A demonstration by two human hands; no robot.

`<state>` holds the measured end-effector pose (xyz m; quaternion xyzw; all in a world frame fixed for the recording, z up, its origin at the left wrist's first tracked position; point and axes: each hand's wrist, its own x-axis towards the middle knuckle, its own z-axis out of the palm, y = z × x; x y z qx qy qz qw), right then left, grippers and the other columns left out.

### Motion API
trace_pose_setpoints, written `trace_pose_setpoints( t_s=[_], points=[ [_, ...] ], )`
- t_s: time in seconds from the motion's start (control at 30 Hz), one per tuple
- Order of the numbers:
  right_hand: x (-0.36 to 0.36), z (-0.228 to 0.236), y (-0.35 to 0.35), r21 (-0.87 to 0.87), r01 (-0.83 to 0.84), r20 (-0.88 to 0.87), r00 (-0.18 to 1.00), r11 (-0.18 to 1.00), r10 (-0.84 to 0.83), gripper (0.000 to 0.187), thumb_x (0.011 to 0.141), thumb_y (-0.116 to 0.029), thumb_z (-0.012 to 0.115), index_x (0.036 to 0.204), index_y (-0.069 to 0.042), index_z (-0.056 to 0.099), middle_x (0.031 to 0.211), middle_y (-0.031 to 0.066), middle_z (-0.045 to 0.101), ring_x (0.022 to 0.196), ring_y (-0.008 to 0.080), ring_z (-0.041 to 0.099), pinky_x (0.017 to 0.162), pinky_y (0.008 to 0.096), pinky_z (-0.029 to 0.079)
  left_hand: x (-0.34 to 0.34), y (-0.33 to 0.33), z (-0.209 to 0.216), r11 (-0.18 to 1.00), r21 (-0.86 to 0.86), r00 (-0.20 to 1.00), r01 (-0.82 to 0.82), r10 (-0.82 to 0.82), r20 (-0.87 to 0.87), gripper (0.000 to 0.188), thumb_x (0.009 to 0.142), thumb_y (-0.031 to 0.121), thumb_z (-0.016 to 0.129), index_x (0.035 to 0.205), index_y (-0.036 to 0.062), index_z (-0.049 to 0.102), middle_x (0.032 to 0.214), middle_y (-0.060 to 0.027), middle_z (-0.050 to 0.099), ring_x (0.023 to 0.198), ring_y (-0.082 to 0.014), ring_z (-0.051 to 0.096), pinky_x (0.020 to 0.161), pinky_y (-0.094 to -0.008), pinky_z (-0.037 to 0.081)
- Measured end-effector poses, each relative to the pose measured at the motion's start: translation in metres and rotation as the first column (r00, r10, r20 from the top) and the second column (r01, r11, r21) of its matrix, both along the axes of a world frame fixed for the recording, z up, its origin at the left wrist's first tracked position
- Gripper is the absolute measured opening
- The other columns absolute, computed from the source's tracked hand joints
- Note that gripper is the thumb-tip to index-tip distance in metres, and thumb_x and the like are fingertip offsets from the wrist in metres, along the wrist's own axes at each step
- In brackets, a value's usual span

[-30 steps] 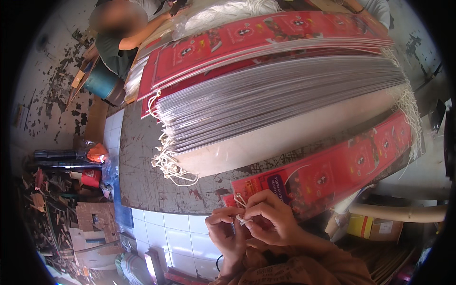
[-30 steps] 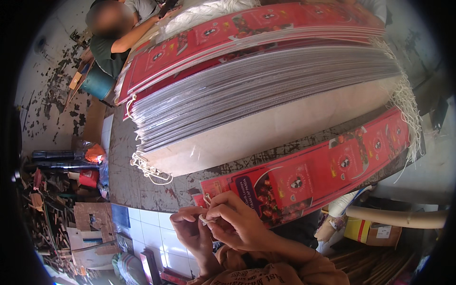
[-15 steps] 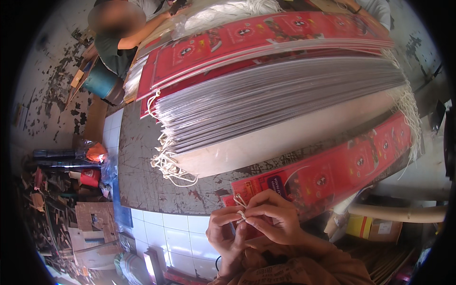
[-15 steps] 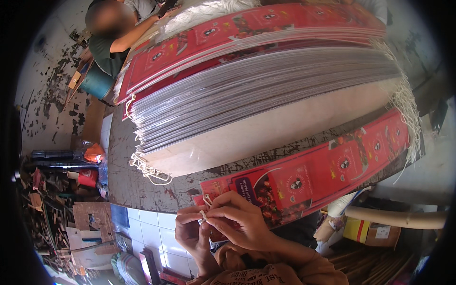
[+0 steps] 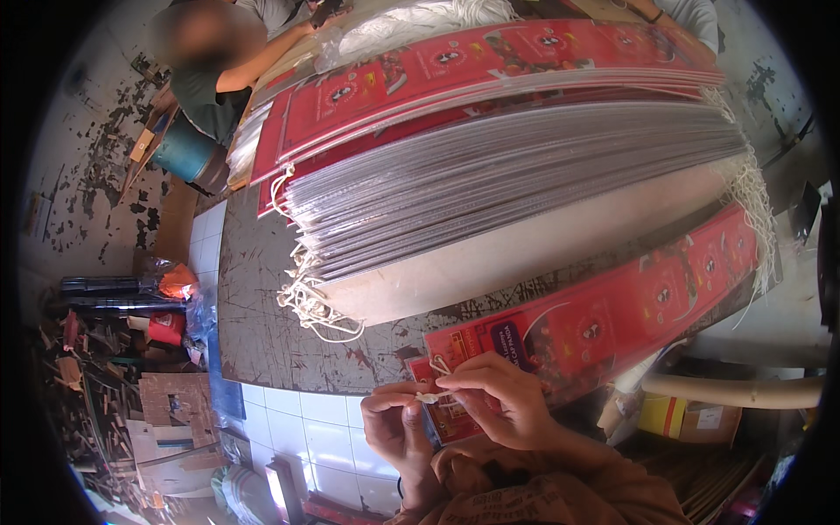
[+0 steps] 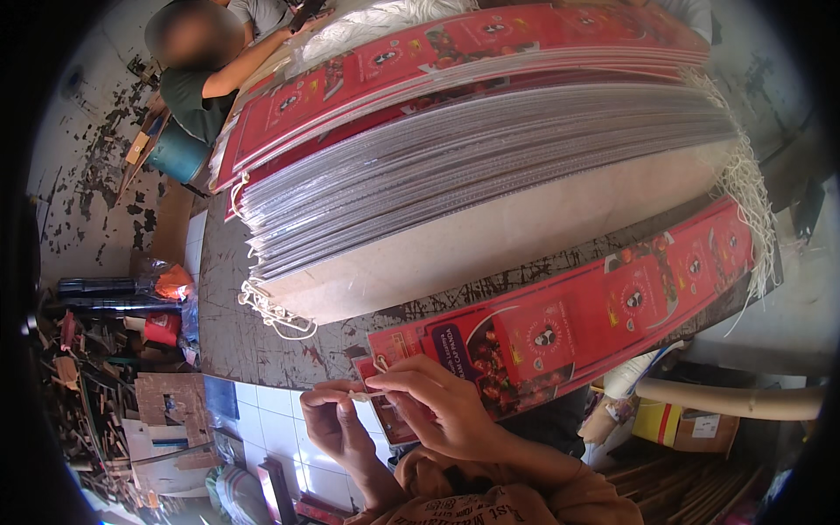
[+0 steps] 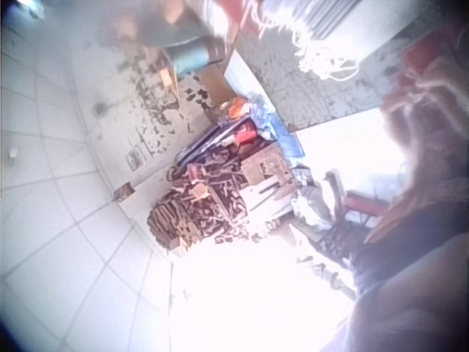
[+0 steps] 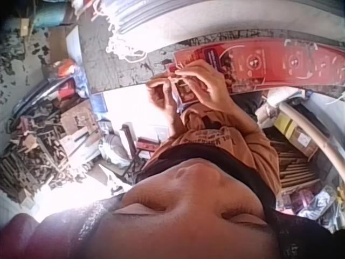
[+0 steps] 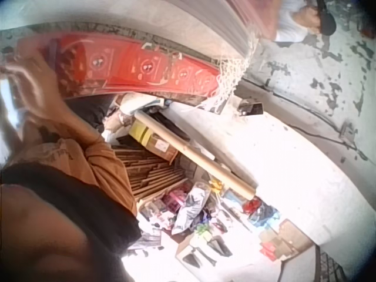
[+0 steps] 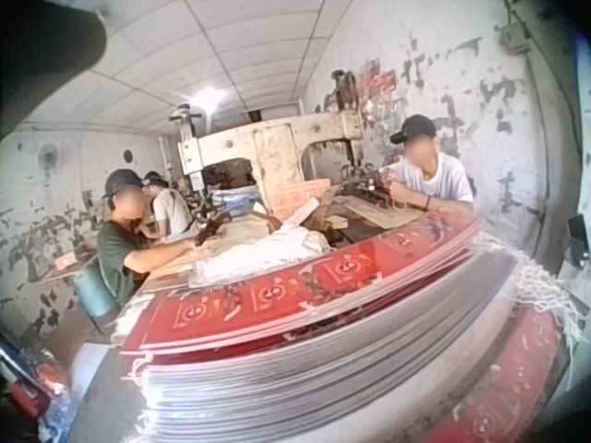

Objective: The person ties white strings through pre-punched holes on the top edge of red rectangular cards. They repeatedly pull the string through, knot it, and move to the next card in a stack.

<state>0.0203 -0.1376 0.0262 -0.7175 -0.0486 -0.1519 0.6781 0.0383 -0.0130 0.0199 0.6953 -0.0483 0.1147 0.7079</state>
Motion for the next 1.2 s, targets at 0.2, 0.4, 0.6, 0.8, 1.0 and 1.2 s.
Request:
trace_pose_setpoints(
  t_s=[0.2,0.4,0.6,0.8,1.0,1.2],
  points=[
    [0.0,-0.003,0.002,-0.045,0.023,0.033,0.999,0.999,-0.022,0.026,0.075,0.009,0.058,0.098,-0.003,0.06,0.087,0.0091,0.058,0.073,0.0145,0.057,0.055,0.0223,0.045,0.003,0.007,-0.005,0.998,-0.016,0.998,-0.057,0.058,0.018,0.022,0.084,0.018,0.059,0.084,0.0009,0.045,0.078,-0.012,0.055,0.073,-0.0149,0.053,0.069,-0.0252,0.041],
    [-0.004,0.003,0.001,-0.093,-0.019,0.065,0.998,0.996,0.025,0.03,0.071,0.006,0.063,0.098,-0.005,0.06,0.096,0.0099,0.057,0.085,0.0204,0.057,0.065,0.0262,0.047,0.003,0.017,-0.008,0.995,-0.084,0.997,-0.058,0.062,0.04,0.019,0.086,0.016,0.055,0.089,0.0013,0.044,0.078,-0.0109,0.053,0.07,-0.0133,0.051,0.063,-0.022,0.041],
    [-0.028,0.032,-0.022,-0.487,-0.105,0.063,0.986,0.867,0.155,0.043,0.073,-0.012,0.066,0.114,-0.011,0.054,0.12,0.0124,0.047,0.113,0.0289,0.043,0.092,0.0432,0.034,0.015,0.029,-0.006,0.955,-0.108,0.95,-0.276,0.288,0.12,0.019,0.09,0.022,0.049,0.089,0.0042,0.042,0.072,-0.0086,0.051,0.061,-0.0131,0.048,0.057,-0.0243,0.039],
    [-0.049,0.029,-0.07,-0.754,-0.092,-0.172,0.983,0.651,-0.06,0.055,0.064,-0.019,0.071,0.115,-0.012,0.053,0.13,0.0154,0.038,0.122,0.0372,0.033,0.1,0.0549,0.021,0.019,0.048,-0.011,0.92,-0.178,0.915,-0.35,0.376,0.143,0.014,0.089,0.016,0.05,0.089,0.004,0.044,0.076,-0.0086,0.051,0.067,-0.0129,0.046,0.061,-0.0237,0.038],
    [-0.082,0.026,-0.118,-0.854,0.076,-0.152,0.909,0.514,-0.387,0.073,0.051,-0.02,0.076,0.119,-0.014,0.05,0.136,0.0143,0.03,0.126,0.0384,0.027,0.101,0.0572,0.015,0.021,0.059,-0.009,0.911,-0.209,0.909,-0.355,0.388,0.15,0.01,0.089,0.013,0.049,0.089,0.0038,0.045,0.078,-0.0065,0.049,0.07,-0.0118,0.046,0.061,-0.0243,0.039],
    [-0.082,0.025,-0.12,-0.9,0.028,-0.157,0.91,0.435,-0.383,0.071,0.053,-0.016,0.074,0.119,-0.013,0.048,0.131,0.0122,0.037,0.123,0.034,0.033,0.102,0.0528,0.019,0.019,0.066,-0.01,0.909,-0.22,0.902,-0.353,0.394,0.177,0.008,0.09,0.012,0.047,0.091,0.0039,0.046,0.079,-0.0059,0.049,0.07,-0.0112,0.046,0.062,-0.0235,0.038]
  ],
)
